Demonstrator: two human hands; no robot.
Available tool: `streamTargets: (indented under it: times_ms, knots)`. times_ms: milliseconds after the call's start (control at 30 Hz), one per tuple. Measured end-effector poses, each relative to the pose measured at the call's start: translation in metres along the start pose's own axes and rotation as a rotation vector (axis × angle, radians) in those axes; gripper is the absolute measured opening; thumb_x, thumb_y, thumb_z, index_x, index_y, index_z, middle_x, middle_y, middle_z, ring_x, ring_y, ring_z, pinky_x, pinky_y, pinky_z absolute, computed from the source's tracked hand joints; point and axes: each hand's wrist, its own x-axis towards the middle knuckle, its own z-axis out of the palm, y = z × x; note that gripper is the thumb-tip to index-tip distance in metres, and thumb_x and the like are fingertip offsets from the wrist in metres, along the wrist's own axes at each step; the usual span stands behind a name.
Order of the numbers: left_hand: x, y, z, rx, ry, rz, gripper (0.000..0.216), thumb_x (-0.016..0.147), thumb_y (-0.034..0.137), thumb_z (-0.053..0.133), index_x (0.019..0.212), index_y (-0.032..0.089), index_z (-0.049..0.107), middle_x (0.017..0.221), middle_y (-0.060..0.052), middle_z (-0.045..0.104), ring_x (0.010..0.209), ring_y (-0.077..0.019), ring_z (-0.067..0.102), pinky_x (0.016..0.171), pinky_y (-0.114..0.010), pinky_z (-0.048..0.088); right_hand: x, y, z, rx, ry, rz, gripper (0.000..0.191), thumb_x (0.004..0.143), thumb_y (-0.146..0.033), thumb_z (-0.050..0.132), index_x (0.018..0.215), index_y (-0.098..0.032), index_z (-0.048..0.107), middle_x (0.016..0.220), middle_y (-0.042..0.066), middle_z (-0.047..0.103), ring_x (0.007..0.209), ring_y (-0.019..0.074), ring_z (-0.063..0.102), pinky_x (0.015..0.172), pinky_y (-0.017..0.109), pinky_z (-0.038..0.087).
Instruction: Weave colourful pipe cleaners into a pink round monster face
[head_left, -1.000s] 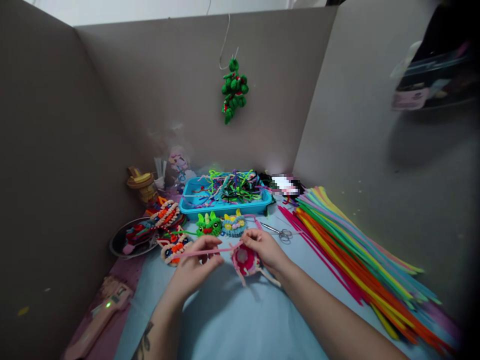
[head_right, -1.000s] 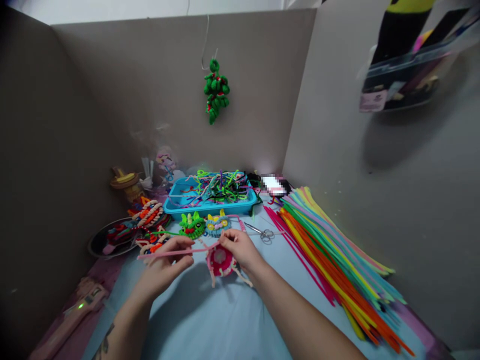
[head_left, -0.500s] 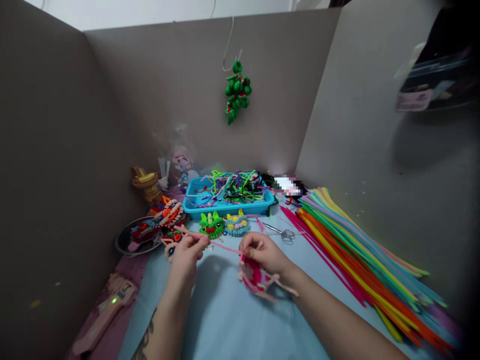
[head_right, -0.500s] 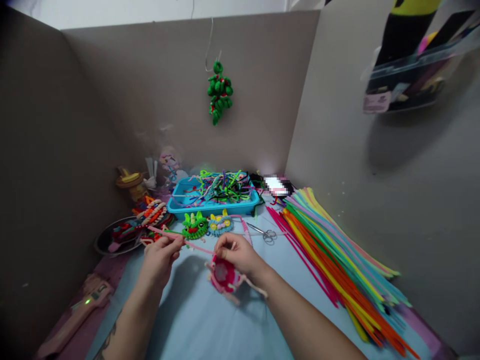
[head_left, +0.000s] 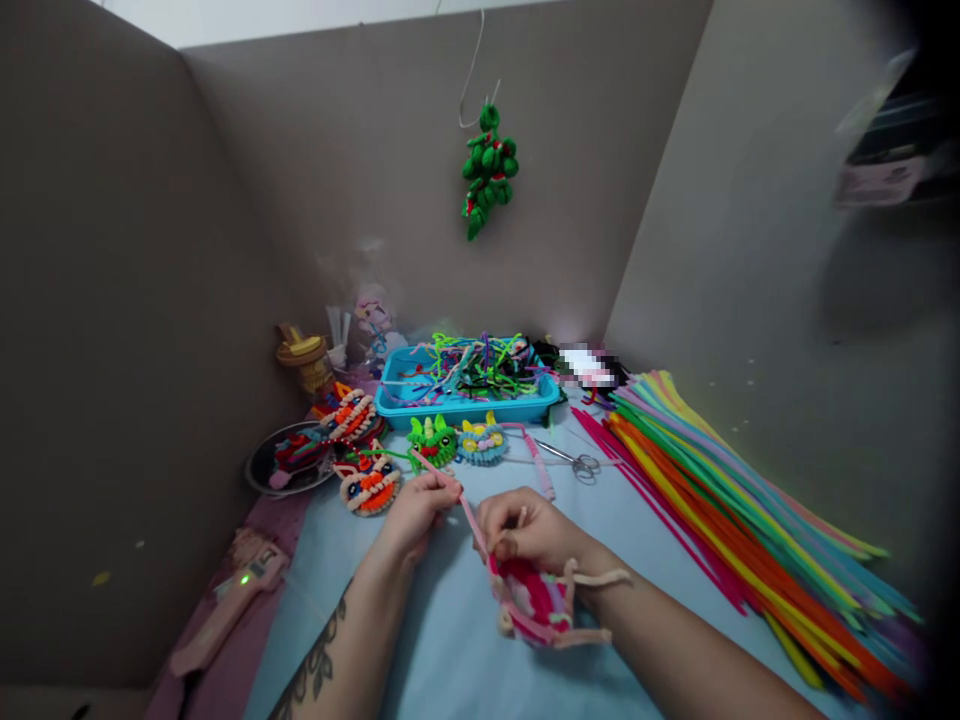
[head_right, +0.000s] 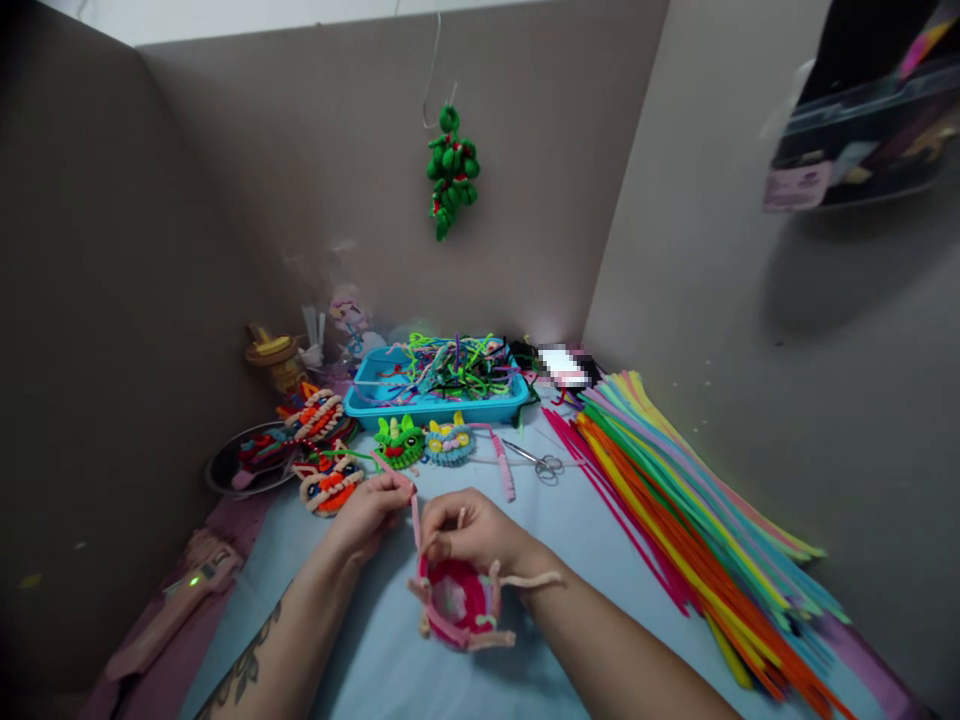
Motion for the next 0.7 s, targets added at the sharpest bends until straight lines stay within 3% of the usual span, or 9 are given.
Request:
streamTargets:
  times_ms: [100, 167, 267, 367, 500, 600, 700]
  knots:
    - [-0.001, -0.001, 0.001, -0.026, -0.011, 0.029, 0.022, 0.058, 0.024, 0.076, 0.066, 0.013, 0.06, 0.057, 0.004, 0.054, 0.044, -0.0034, 0.04, 0.041, -0.015, 0.027, 0.002, 0.001, 0.008, 0.06, 0.015, -0.018, 0.033, 0.059, -0.044, 0.081, 0.06, -0.017, 0.062, 0.062, 0.001, 0.059, 0.057, 0.013, 0.053, 0.055, 0.025, 0.04]
    - [-0.004, 0.0, 0.002, -0.091, -0.065, 0.047, 0.028, 0.065, 0.03, 0.077, 0.084, 0.015, 0.063, 0.078, -0.001, 0.062, 0.056, -0.006, 0.051, 0.047, -0.015, 0.038, 0.005, 0.001, 0.008, 0.1, 0.151, -0.1, 0.033, 0.061, -0.044, 0.08, 0.062, -0.018, 0.061, 0.062, -0.001, 0.059, 0.059, 0.0128, 0.054, 0.056, 0.024, 0.041]
    - [-0.012, 0.003, 0.005, -0.248, -0.285, -0.007, 0.053, 0.074, 0.049, 0.068, 0.119, 0.027, 0.053, 0.12, -0.007, 0.056, 0.077, -0.0139, 0.061, 0.06, -0.027, 0.053, 0.009, -0.001, 0.001, 0.115, 0.465, -0.221, 0.025, 0.066, -0.039, 0.078, 0.068, -0.021, 0.061, 0.067, -0.002, 0.06, 0.06, 0.0114, 0.054, 0.056, 0.022, 0.043]
    - [-0.019, 0.0, 0.01, -0.307, -0.512, -0.117, 0.069, 0.074, 0.064, 0.057, 0.132, 0.03, 0.042, 0.122, -0.011, 0.055, 0.084, -0.0217, 0.063, 0.059, -0.035, 0.056, 0.01, -0.003, -0.006, 0.073, 0.635, -0.287, 0.019, 0.068, -0.034, 0.077, 0.071, -0.022, 0.063, 0.071, -0.003, 0.062, 0.057, 0.0106, 0.055, 0.053, 0.021, 0.044]
    - [-0.021, -0.007, 0.014, -0.34, -0.647, -0.085, 0.082, 0.069, 0.054, 0.07, 0.139, 0.032, 0.034, 0.106, -0.01, 0.063, 0.089, -0.0262, 0.065, 0.067, -0.038, 0.056, 0.01, -0.001, -0.009, -0.052, 0.565, -0.401, 0.01, 0.072, -0.029, 0.074, 0.071, -0.024, 0.066, 0.078, 0.0, 0.065, 0.075, 0.0154, 0.061, 0.071, 0.027, 0.05]
    - [-0.02, -0.007, 0.014, -0.38, -0.604, -0.032, 0.072, 0.075, 0.052, 0.065, 0.138, 0.033, 0.037, 0.117, -0.011, 0.06, 0.091, -0.026, 0.065, 0.066, -0.036, 0.056, 0.01, 0.001, -0.008, -0.185, 0.433, -0.468, 0.003, 0.075, -0.025, 0.072, 0.073, -0.025, 0.069, 0.085, 0.001, 0.067, 0.096, 0.0197, 0.061, 0.092, 0.037, 0.045]
    - [-0.02, -0.003, 0.014, -0.371, -0.52, -0.013, 0.062, 0.079, 0.047, 0.064, 0.135, 0.031, 0.042, 0.121, -0.011, 0.058, 0.096, -0.0269, 0.063, 0.063, -0.032, 0.056, 0.011, 0.003, -0.008, -0.313, 0.383, -0.454, 0.004, 0.079, -0.023, 0.067, 0.075, -0.025, 0.068, 0.091, 0.003, 0.067, 0.105, 0.0215, 0.058, 0.097, 0.041, 0.042]
